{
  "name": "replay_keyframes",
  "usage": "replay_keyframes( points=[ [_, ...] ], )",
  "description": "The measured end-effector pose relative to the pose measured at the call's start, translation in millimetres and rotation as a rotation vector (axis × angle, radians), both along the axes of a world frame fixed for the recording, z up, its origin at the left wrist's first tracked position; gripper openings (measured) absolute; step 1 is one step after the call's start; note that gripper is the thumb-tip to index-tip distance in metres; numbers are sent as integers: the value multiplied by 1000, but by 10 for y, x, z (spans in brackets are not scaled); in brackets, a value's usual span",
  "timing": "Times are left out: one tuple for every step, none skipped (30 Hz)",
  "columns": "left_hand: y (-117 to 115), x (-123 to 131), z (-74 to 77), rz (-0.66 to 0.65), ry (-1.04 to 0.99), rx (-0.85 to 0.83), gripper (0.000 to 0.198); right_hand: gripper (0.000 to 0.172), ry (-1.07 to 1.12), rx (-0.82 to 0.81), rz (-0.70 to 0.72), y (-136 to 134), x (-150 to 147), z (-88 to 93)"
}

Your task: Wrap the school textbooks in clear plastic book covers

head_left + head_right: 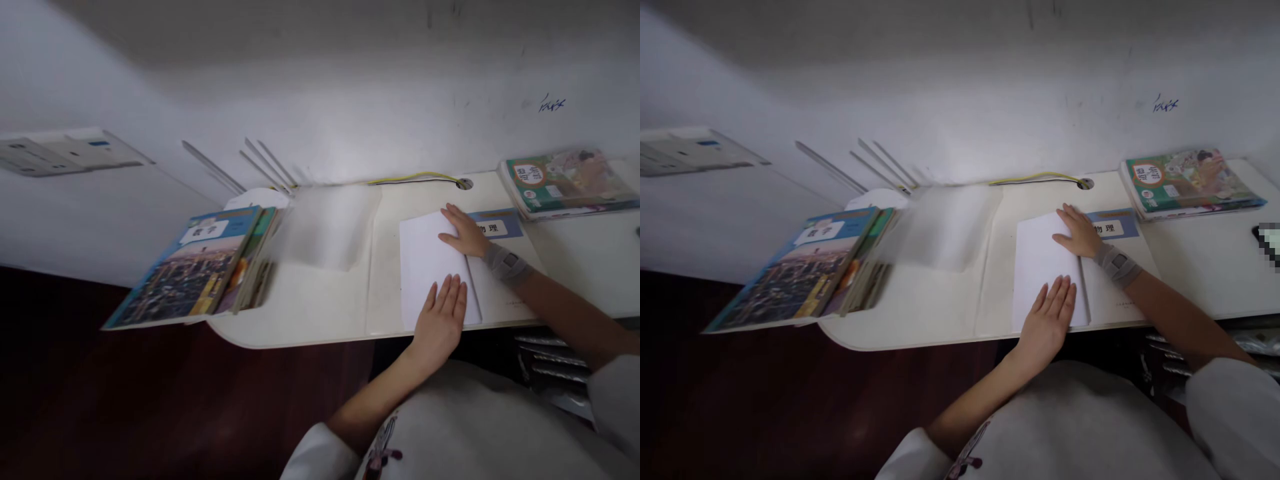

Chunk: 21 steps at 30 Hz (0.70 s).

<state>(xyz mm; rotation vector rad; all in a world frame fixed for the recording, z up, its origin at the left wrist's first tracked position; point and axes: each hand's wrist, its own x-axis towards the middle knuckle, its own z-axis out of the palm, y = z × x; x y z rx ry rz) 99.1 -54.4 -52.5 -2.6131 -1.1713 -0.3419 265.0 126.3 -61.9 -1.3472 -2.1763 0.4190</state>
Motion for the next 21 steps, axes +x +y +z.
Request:
replay_keyframes(
  points=[
    [-13, -24, -4, 13, -2, 0, 48, 69, -28, 4, 2, -7, -3, 2],
    [-24, -48, -4, 24, -4, 2, 48, 68, -50, 7, 7, -9, -6, 3],
    [-33, -69, -1, 35, -5, 3, 49, 67, -68, 11, 14, -10, -10, 2],
    [-40, -85, 5, 43, -4, 1, 49, 66, -86, 14, 21, -9, -14, 0],
    [-47, -94, 12, 51, -3, -3, 49, 66, -103, 17, 28, -9, -18, -2],
    [-53, -95, 17, 58, -1, -9, 49, 66, -121, 19, 33, -10, -21, -3],
    [-58, -87, 21, 63, 3, -13, 49, 66, -138, 22, 36, -12, -24, -3],
    [-64, -71, 23, 66, 8, -17, 48, 66, -154, 25, 39, -15, -26, -3],
    [-69, -50, 22, 67, 14, -20, 48, 66, -169, 28, 44, -18, -27, -3],
    [-74, -26, 19, 67, 19, -23, 48, 66, -180, 30, 49, -20, -27, -4],
    [-76, -3, 15, 66, 24, -27, 48, 66, -188, 30, 53, -21, -27, -7],
    [-76, 15, 10, 68, 26, -34, 48, 66, -190, 31, 54, -20, -27, -12],
    [-73, 25, 6, 71, 27, -43, 49, 65, -186, 32, 48, -17, -26, -19],
    [-67, 27, 2, 75, 26, -52, 50, 65, -177, 36, 36, -13, -26, -28],
    [-59, 20, 0, 80, 24, -58, 50, 65, -163, 41, 20, -8, -26, -37],
    [-50, 5, -1, 87, 24, -61, 51, 64, -148, 48, 3, -4, -27, -45],
    [-42, -15, -1, 96, 26, -62, 51, 64, -135, 55, -12, -1, -29, -49],
    [-37, -38, -1, 107, 29, -62, 50, 63, -127, 61, -24, 0, -31, -49],
    [-35, -59, 0, 119, 34, -61, 50, 63, -127, 64, -28, -2, -35, -45],
    [-39, -78, 0, 131, 39, -59, 49, 63, -135, 64, -24, -7, -38, -38],
    [-47, -91, 1, 140, 43, -58, 48, 63, -152, 64, -10, -14, -42, -28]
  ],
)
